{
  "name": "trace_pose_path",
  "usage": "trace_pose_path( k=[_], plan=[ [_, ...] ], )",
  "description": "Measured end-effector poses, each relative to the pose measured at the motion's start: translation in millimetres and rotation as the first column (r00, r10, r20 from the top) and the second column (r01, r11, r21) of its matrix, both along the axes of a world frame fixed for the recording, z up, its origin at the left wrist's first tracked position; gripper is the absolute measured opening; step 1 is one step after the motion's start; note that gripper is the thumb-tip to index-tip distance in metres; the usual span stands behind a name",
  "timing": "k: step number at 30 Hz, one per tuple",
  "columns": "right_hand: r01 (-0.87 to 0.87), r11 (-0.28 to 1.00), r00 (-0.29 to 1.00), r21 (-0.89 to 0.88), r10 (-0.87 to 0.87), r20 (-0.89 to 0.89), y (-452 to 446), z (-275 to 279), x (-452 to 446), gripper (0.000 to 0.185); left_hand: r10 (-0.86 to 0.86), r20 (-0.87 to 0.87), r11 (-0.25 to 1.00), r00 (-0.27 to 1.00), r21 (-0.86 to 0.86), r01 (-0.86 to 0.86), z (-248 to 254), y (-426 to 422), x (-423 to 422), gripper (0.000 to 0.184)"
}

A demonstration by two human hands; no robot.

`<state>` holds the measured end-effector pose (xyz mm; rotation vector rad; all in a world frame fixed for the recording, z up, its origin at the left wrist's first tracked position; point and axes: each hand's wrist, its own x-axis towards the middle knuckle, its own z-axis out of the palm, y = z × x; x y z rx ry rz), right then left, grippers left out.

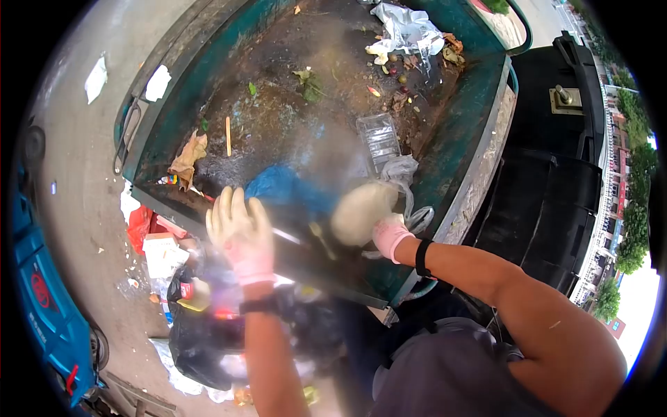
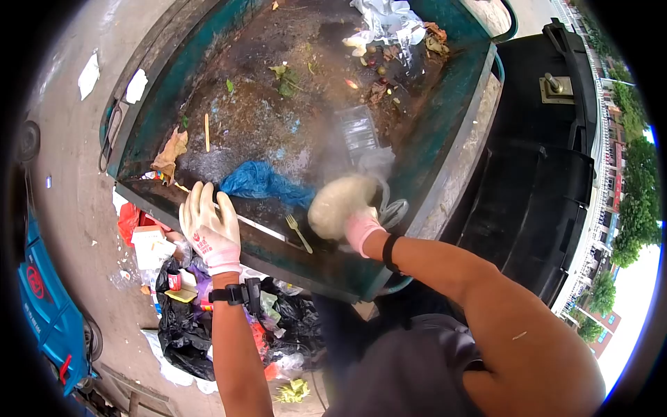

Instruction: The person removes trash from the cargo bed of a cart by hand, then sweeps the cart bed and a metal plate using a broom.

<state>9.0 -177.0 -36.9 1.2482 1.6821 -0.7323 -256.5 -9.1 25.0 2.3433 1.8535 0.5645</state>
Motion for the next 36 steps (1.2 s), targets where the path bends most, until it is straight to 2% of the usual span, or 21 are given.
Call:
trace_pose_path(
  k=[3,4,7,12,15,16,19,21,23,25,26,27,29,30,31,33,34,36],
  plan=[
    [-0.014,0.992,0.998,0.123,0.023,-0.065,6.9,27.1,11.2,0.014,0.004,-0.021,0.999,1.000,-0.037,-0.005,1.8,0.7,1.6,0.029],
    [0.084,0.973,0.989,0.213,-0.056,-0.134,5.5,30.7,16.3,0.015,0.005,-0.045,0.999,0.999,-0.035,-0.007,2.7,0.6,2.8,0.028],
    [0.124,0.987,0.983,0.097,-0.109,-0.145,20.0,45.5,19.7,0.017,0.015,-0.068,0.999,0.998,-0.038,-0.017,6.3,-0.5,5.1,0.027],
    [0.229,0.969,0.950,0.097,-0.201,-0.239,9.8,61.8,10.9,0.020,0.018,-0.103,0.999,0.995,-0.038,-0.022,2.6,-0.5,6.9,0.026],
    [0.303,0.948,0.928,0.098,-0.271,-0.257,1.0,70.7,7.1,0.015,0.016,-0.133,0.999,0.991,-0.042,-0.022,5.8,-1.6,6.7,0.026],
    [0.358,0.933,0.912,0.032,-0.342,-0.225,2.6,72.6,7.0,0.016,0.014,-0.132,0.999,0.991,-0.047,-0.020,6.9,-1.5,6.3,0.026],
    [0.277,0.960,0.941,0.034,-0.264,-0.213,2.5,80.3,15.3,0.018,0.009,-0.117,0.999,0.993,-0.044,-0.015,5.4,-1.4,6.3,0.026],
    [0.310,0.943,0.925,0.117,-0.270,-0.269,-8.5,69.1,23.5,0.022,0.005,-0.126,0.999,0.992,-0.039,-0.010,5.1,-1.3,4.3,0.026],
    [0.606,0.771,0.786,0.195,-0.543,-0.298,3.0,103.3,16.4,0.025,-0.003,-0.116,1.000,0.993,-0.021,0.000,4.0,-1.7,2.1,0.025],
    [0.764,0.601,0.618,0.235,-0.575,-0.536,-2.7,117.4,15.1,0.027,-0.010,-0.108,1.000,0.994,-0.001,0.010,2.9,-0.8,0.9,0.024],
    [0.806,0.556,0.573,0.201,-0.650,-0.499,-2.6,127.1,13.3,0.026,-0.009,-0.069,1.000,0.998,0.005,0.009,2.5,-1.8,0.1,0.025],
    [0.837,0.522,0.520,0.166,-0.663,-0.538,-1.5,142.0,11.2,0.028,0.000,-0.034,1.000,0.999,0.017,0.000,5.7,-3.0,-0.4,0.025],
    [0.850,0.471,0.501,0.235,-0.587,-0.637,-4.2,164.9,4.9,0.025,-0.001,0.003,1.000,1.000,-0.025,0.001,12.1,-4.1,-4.3,0.027],
    [0.902,0.400,0.402,0.162,-0.640,-0.655,-4.2,178.4,-0.1,0.024,0.003,0.001,0.999,1.000,0.035,-0.003,-0.4,-9.5,-9.5,0.029],
    [0.922,0.368,0.343,0.121,-0.633,-0.693,-2.6,193.3,-5.1,0.025,0.023,0.010,1.000,1.000,0.012,-0.023,0.6,-9.1,-9.8,0.031],
    [0.971,0.239,0.178,0.035,-0.613,-0.770,1.3,230.1,-21.5,0.025,-0.004,0.156,1.000,0.988,-0.017,0.007,8.2,-10.9,-15.4,0.035],
    [0.974,0.224,0.168,0.042,-0.583,-0.795,3.2,246.2,-27.3,0.025,-0.009,0.229,0.999,0.973,-0.031,0.016,7.9,-11.9,-15.3,0.037],
    [0.975,0.220,0.139,0.018,-0.548,-0.825,8.6,275.6,-35.0,0.026,0.038,0.515,0.999,0.856,-0.037,-0.022,43.6,-32.4,-12.4,0.042]
  ],
)
